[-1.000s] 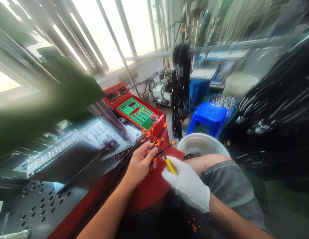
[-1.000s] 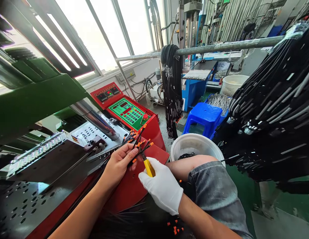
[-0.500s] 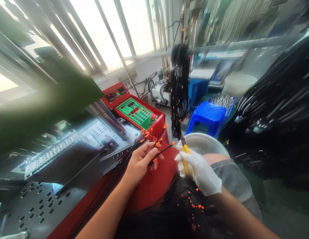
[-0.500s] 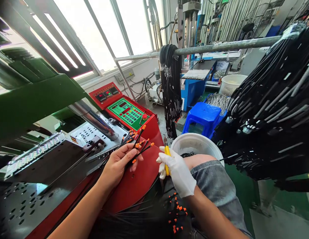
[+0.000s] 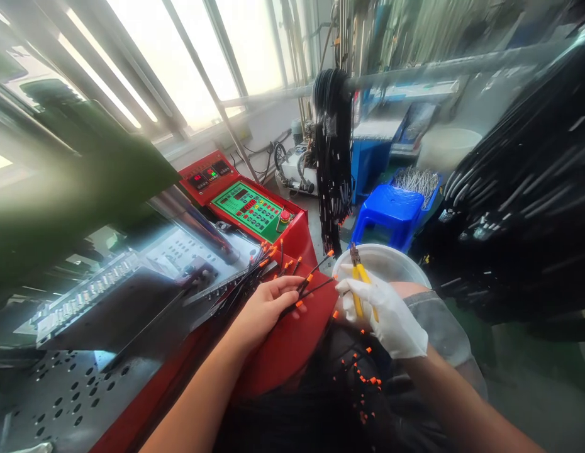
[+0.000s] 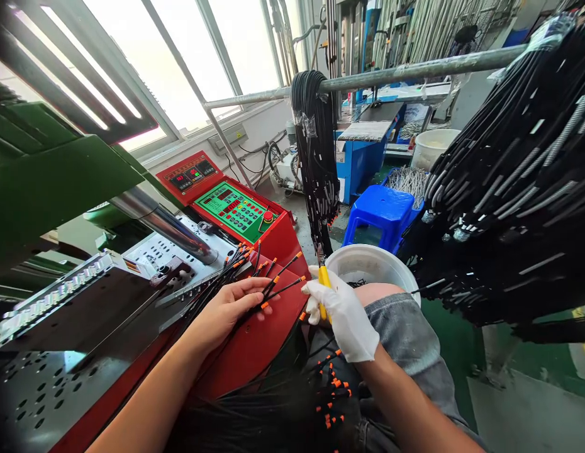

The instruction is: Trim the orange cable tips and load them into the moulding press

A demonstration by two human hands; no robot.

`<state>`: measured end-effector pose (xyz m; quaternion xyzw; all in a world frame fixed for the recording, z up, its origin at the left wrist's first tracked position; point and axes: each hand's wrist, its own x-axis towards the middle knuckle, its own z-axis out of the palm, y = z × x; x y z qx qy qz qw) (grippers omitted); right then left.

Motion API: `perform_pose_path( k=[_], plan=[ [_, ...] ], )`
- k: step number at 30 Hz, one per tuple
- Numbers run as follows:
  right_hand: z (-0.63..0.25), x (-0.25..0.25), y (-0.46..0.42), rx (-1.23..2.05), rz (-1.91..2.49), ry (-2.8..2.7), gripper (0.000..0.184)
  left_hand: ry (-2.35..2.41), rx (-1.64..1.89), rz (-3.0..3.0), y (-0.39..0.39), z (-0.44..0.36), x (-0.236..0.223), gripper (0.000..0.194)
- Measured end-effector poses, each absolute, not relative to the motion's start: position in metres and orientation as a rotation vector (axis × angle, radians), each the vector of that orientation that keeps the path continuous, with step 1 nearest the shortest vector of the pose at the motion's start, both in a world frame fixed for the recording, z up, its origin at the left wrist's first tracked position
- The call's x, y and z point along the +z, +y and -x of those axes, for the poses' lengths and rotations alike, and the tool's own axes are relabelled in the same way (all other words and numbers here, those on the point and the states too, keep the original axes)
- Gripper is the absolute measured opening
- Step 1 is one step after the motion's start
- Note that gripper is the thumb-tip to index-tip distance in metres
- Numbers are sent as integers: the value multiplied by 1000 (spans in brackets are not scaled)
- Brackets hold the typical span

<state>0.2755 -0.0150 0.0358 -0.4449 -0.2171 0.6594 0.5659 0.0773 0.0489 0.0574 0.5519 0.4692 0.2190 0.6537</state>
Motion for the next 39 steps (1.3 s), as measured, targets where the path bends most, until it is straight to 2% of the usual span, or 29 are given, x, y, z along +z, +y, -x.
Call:
perform_pose_path(
  k=[3, 7, 12, 16, 18, 22, 27, 32, 39],
  plan=[
    [-279, 33, -15, 1496, 1046, -496, 47, 1035, 427, -1312, 46, -79, 56, 42],
    [-285, 20, -15, 1408, 1060, -559, 48, 1028, 484, -1496, 41, -82, 54, 48],
    [-291, 16, -19, 1381, 1097, -656, 49, 1063, 532, -1993, 29, -90, 53, 24],
    [-295, 19, -23, 952, 1417, -806, 48, 1000, 373, -2243, 20, -96, 51, 12],
    [-298, 19, -24, 938, 1470, -775, 53, 942, 358, -2257, 17, -98, 53, 8],
    [-305, 20, -26, 1050, 1421, -693, 59, 907, 581, -2091, 15, -100, 65, 9],
    [-304, 27, -26, 911, 1558, -899, 41, 977, 731, -1582, 20, -94, 76, 18],
    [-290, 40, -21, 952, 1504, -1112, 39, 956, 965, -1273, 34, -85, 80, 21],
    [-263, 56, 2, 1078, 1354, -1482, 42, 865, 994, -1046, 37, -82, 103, 21]
  ],
)
